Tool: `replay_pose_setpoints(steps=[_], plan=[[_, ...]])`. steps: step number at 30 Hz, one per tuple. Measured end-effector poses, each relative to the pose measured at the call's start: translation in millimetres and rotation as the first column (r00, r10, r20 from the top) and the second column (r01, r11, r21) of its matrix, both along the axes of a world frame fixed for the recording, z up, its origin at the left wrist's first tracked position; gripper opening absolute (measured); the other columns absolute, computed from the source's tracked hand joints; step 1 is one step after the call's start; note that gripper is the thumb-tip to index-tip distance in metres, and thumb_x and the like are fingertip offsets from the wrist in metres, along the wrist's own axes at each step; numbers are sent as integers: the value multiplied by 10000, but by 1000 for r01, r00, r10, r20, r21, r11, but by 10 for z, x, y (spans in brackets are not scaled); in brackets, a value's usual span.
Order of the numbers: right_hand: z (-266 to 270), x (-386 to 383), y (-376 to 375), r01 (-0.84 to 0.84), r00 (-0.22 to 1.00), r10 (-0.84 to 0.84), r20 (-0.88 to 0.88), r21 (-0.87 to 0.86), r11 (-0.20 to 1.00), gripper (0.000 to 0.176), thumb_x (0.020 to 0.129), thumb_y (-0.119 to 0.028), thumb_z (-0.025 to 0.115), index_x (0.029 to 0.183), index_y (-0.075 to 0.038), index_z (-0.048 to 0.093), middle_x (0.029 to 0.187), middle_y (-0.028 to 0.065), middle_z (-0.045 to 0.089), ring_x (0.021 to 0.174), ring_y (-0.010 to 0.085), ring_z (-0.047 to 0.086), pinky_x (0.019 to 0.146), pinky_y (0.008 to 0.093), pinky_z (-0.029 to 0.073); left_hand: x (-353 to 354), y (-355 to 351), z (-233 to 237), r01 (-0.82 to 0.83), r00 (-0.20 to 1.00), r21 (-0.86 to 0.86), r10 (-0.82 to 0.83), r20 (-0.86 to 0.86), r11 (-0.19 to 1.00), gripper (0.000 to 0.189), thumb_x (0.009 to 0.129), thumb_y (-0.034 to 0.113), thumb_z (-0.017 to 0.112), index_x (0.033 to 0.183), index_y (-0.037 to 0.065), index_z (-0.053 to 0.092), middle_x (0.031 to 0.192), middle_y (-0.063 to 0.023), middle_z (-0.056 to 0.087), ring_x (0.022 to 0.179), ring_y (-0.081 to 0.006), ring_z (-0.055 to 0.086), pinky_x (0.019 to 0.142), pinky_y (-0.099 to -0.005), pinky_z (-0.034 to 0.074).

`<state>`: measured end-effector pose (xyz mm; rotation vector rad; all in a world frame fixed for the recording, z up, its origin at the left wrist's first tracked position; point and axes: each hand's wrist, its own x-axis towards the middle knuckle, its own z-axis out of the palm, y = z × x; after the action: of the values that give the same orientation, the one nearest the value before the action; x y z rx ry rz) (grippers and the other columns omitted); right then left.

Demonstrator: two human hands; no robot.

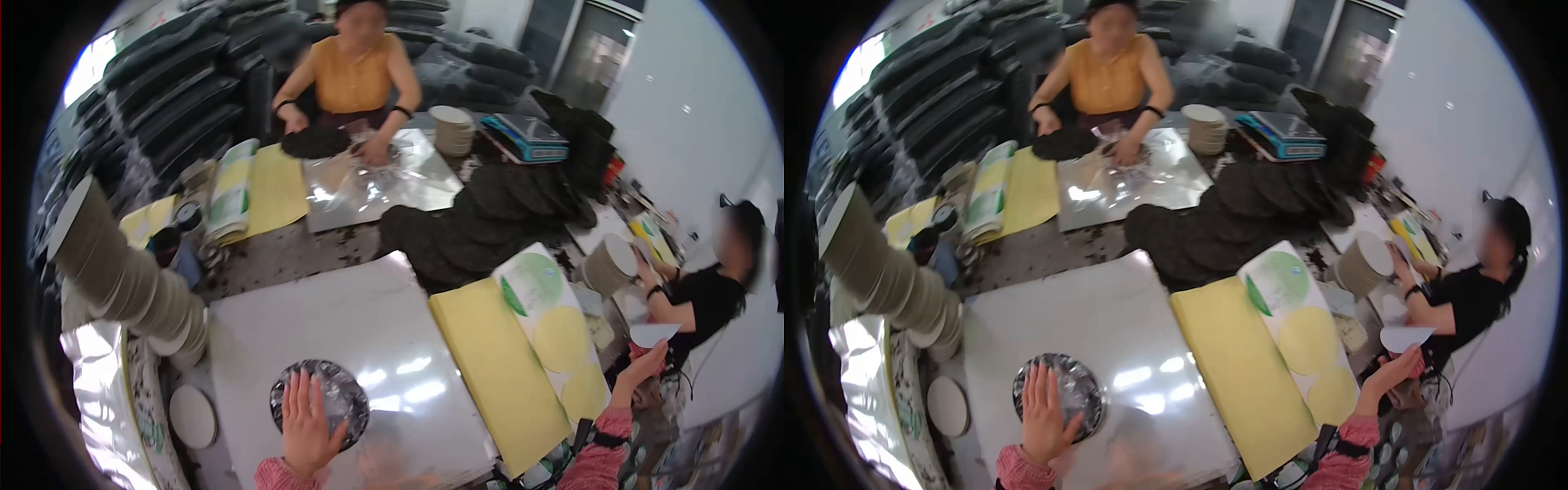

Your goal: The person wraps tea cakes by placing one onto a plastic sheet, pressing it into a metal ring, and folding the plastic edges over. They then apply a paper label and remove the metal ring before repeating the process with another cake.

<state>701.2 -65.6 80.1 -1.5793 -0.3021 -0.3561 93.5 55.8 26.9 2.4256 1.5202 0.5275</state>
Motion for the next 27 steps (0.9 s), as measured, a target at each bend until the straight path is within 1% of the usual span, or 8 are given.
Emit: replay_pose_setpoints(steps=[3,4,8,9,15,20,22,27], plan=[[-1081,-1434,677,-830,558,742,-372,-252,497,580,971,-217,525,1493,-19,367,1464,154,449,1254,277,516,1011,416,473,32,-25,113,-33,994,3,33,-106,999,890,847,448,661,1454,-104,316,1543,-302,257,1455,-479,182,1177,-585,107],[-938,-2484,885,-611,530,845,68,-660,436,666,875,-166,620,1478,-17,381,1465,223,433,1307,357,482,1127,450,350,19,8,96,-2,991,-35,-2,-133,999,889,855,466,648,1456,-102,320,1541,-305,260,1455,-478,184,1176,-591,102],[-486,-3971,1082,-541,-355,931,88,-831,-127,941,810,-547,666,1436,88,364,1485,273,384,1421,386,338,1157,471,307,-32,-16,-72,53,967,87,-30,-254,995,703,929,493,536,1480,77,403,1553,-196,326,1461,-392,246,1182,-535,166],[-459,-4044,1178,-545,-363,927,94,-828,-130,941,810,-547,666,1436,88,364,1485,273,384,1421,386,338,1157,471,307,-88,-63,-439,240,820,-270,-46,570,932,596,990,455,450,1493,141,388,1551,-115,358,1444,-295,316,1179,-465,226],[-293,-4224,1363,-285,-416,906,-76,-935,-209,915,917,-617,497,1485,71,293,1524,261,339,1426,383,336,1170,503,252,-69,-41,-247,134,964,4,-131,231,991,564,958,336,561,1463,121,435,1468,-104,467,1368,-298,423,1153,-474,292],[-591,-4574,1619,-733,-397,915,-68,-576,-361,879,930,-521,523,1512,62,217,1542,266,301,1444,400,283,1170,550,204,-256,-69,-45,207,828,-202,-61,558,957,536,941,174,589,1443,91,423,1446,-128,475,1335,-258,461,1109,-392,366],[-497,-4656,1625,-599,-424,905,-38,-737,-312,831,924,-517,535,1522,-16,248,1557,244,283,1454,401,260,1160,587,188,-482,-99,114,291,38,-365,370,928,884,515,910,103,600,1403,37,465,1380,-164,529,1278,-271,518,1060,-399,419],[-502,-4763,1463,-307,-433,899,-74,-925,-224,733,885,-529,586,1526,-256,356,1597,184,241,1479,411,194,1119,699,134,-560,-279,-173,-414,606,-326,525,598,850,479,866,32,620,1336,-11,536,1214,-215,630,1091,-308,644,910,-368,518]])
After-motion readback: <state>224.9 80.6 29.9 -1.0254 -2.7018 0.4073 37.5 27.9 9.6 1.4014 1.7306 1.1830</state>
